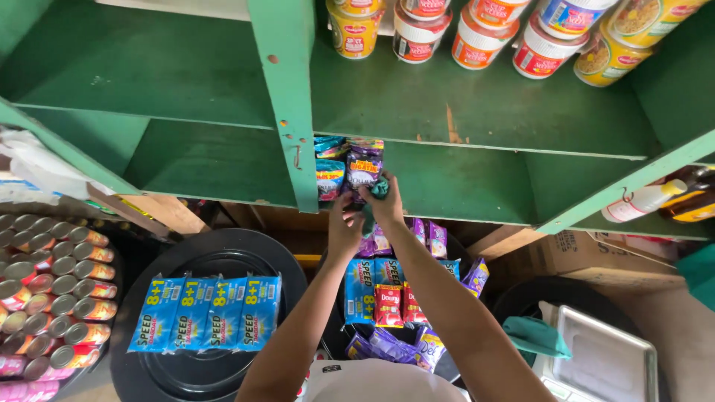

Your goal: Wiping down detergent and fabric softener sachets with a cloth and organizing them on shelves.

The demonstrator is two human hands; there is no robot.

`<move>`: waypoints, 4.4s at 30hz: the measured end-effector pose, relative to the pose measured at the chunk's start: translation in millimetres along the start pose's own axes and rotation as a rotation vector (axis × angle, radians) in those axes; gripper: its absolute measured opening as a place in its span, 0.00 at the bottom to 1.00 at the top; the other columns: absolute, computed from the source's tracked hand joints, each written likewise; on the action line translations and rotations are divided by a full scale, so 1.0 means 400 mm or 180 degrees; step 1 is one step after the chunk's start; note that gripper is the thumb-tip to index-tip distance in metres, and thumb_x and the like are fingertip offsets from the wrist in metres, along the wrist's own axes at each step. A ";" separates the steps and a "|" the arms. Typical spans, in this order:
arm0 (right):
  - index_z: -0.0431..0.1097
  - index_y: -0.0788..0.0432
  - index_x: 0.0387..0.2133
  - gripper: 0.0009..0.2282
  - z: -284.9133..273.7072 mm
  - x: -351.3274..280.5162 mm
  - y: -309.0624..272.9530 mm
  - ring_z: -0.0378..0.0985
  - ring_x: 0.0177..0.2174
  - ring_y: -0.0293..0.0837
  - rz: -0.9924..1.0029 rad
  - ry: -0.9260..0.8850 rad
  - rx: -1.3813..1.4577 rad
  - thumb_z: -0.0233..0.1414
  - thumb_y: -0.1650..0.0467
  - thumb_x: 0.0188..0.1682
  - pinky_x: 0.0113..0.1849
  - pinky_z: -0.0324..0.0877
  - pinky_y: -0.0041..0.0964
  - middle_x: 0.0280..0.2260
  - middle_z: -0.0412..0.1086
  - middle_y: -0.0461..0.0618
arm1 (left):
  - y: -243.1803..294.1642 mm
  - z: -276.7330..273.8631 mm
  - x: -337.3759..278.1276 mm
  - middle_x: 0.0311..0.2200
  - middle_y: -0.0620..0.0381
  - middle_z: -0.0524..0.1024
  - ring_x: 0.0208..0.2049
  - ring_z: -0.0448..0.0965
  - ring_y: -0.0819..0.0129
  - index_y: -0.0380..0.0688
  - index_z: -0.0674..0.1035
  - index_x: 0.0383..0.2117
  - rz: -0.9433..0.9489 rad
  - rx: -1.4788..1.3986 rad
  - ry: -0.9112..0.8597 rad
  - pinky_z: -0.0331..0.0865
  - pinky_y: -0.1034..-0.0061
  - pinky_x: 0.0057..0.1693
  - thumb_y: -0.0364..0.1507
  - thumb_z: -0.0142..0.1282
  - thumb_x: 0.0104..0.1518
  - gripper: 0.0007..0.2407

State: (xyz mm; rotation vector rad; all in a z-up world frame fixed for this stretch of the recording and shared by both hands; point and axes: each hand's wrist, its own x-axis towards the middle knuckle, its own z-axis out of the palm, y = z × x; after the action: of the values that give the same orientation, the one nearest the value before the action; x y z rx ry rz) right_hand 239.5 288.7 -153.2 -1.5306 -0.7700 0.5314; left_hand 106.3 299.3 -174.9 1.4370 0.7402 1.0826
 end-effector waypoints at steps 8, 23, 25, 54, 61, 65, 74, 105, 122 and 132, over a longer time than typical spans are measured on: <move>0.63 0.52 0.58 0.35 -0.106 -0.035 -0.073 0.77 0.45 0.45 0.1117 -0.0203 0.0041 0.69 0.62 0.36 0.46 0.75 0.43 0.48 0.73 0.51 | 0.052 -0.014 -0.056 0.55 0.47 0.69 0.51 0.76 0.63 0.40 0.65 0.63 -0.0078 0.0100 -0.0037 0.74 0.70 0.54 0.22 0.55 0.60 0.24; 0.68 0.59 0.56 0.17 -0.610 -0.789 0.112 0.77 0.48 0.47 0.2482 0.0400 0.2570 0.55 0.74 0.52 0.52 0.71 0.44 0.48 0.72 0.49 | -0.203 -0.151 -0.414 0.46 0.52 0.81 0.46 0.82 0.67 0.39 0.77 0.51 -0.0892 0.0670 -0.1036 0.76 0.75 0.50 0.22 0.53 0.61 0.12; 0.66 0.59 0.58 0.20 -0.628 -0.823 0.089 0.76 0.50 0.47 0.2504 0.0587 0.2509 0.53 0.76 0.51 0.53 0.71 0.43 0.51 0.71 0.49 | -0.260 -0.142 -0.459 0.46 0.51 0.81 0.47 0.82 0.67 0.38 0.77 0.51 -0.0813 0.0653 -0.1055 0.76 0.75 0.50 0.22 0.53 0.61 0.12; 0.61 0.64 0.66 0.21 -0.655 -0.788 -0.134 0.63 0.64 0.57 0.1096 -0.0322 0.1590 0.44 0.75 0.58 0.65 0.56 0.51 0.65 0.63 0.61 | 0.083 0.112 -0.581 0.47 0.53 0.78 0.49 0.81 0.58 0.46 0.71 0.56 -0.2777 -0.2446 -0.1542 0.78 0.53 0.53 0.40 0.63 0.56 0.24; 0.46 0.67 0.70 0.44 -0.516 -0.820 -0.321 0.34 0.72 0.61 -0.0911 -0.1391 -0.1113 0.41 0.83 0.29 0.68 0.38 0.54 0.72 0.35 0.69 | 0.226 0.196 -0.581 0.56 0.54 0.75 0.57 0.76 0.60 0.51 0.70 0.62 -0.3005 -0.2638 -0.1142 0.72 0.56 0.60 0.60 0.41 0.57 0.34; 0.40 0.67 0.71 0.46 -0.528 -0.850 -0.347 0.37 0.72 0.62 -0.1146 -0.1564 -0.1574 0.43 0.82 0.29 0.70 0.35 0.54 0.72 0.40 0.67 | 0.265 0.220 -0.591 0.58 0.49 0.71 0.58 0.73 0.55 0.49 0.66 0.64 -0.2618 -0.2556 -0.0883 0.69 0.55 0.63 0.61 0.38 0.58 0.35; 0.44 0.63 0.74 0.37 -0.566 -0.882 -0.329 0.40 0.74 0.61 -0.1230 -0.0850 -0.1745 0.50 0.79 0.47 0.72 0.39 0.53 0.74 0.41 0.64 | 0.304 0.278 -0.657 0.67 0.53 0.63 0.66 0.66 0.60 0.53 0.60 0.68 -0.2472 -0.2138 -0.1262 0.64 0.59 0.68 0.62 0.39 0.56 0.37; 0.51 0.62 0.70 0.41 -0.594 -0.881 -0.397 0.44 0.72 0.57 -0.1773 -0.1186 -0.2132 0.51 0.81 0.35 0.70 0.43 0.54 0.72 0.47 0.60 | 0.443 0.250 -0.622 0.61 0.46 0.68 0.59 0.72 0.54 0.47 0.67 0.64 -0.2910 -0.2158 -0.0883 0.70 0.56 0.56 0.63 0.35 0.55 0.39; 0.70 0.63 0.54 0.31 -0.561 -0.888 -0.360 0.64 0.66 0.56 -0.1582 -0.1388 -0.0868 0.45 0.87 0.32 0.68 0.55 0.51 0.59 0.70 0.57 | 0.438 0.161 -0.597 0.37 0.51 0.81 0.38 0.83 0.62 0.40 0.78 0.51 -0.2286 -0.2810 -0.0800 0.78 0.64 0.47 0.62 0.45 0.57 0.35; 0.65 0.63 0.57 0.16 -0.634 -0.829 -0.288 0.74 0.54 0.46 0.0531 0.0108 0.2536 0.47 0.66 0.60 0.58 0.66 0.43 0.52 0.72 0.52 | 0.430 0.147 -0.585 0.47 0.55 0.80 0.50 0.80 0.62 0.45 0.74 0.56 -0.2093 -0.2773 -0.1156 0.75 0.57 0.57 0.56 0.48 0.56 0.30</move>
State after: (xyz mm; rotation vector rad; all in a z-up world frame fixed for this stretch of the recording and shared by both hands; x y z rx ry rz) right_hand 184.0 -127.6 -47.0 -0.8555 -0.3280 0.8142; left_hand 48.2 36.0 -52.2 0.5371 0.3441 0.4837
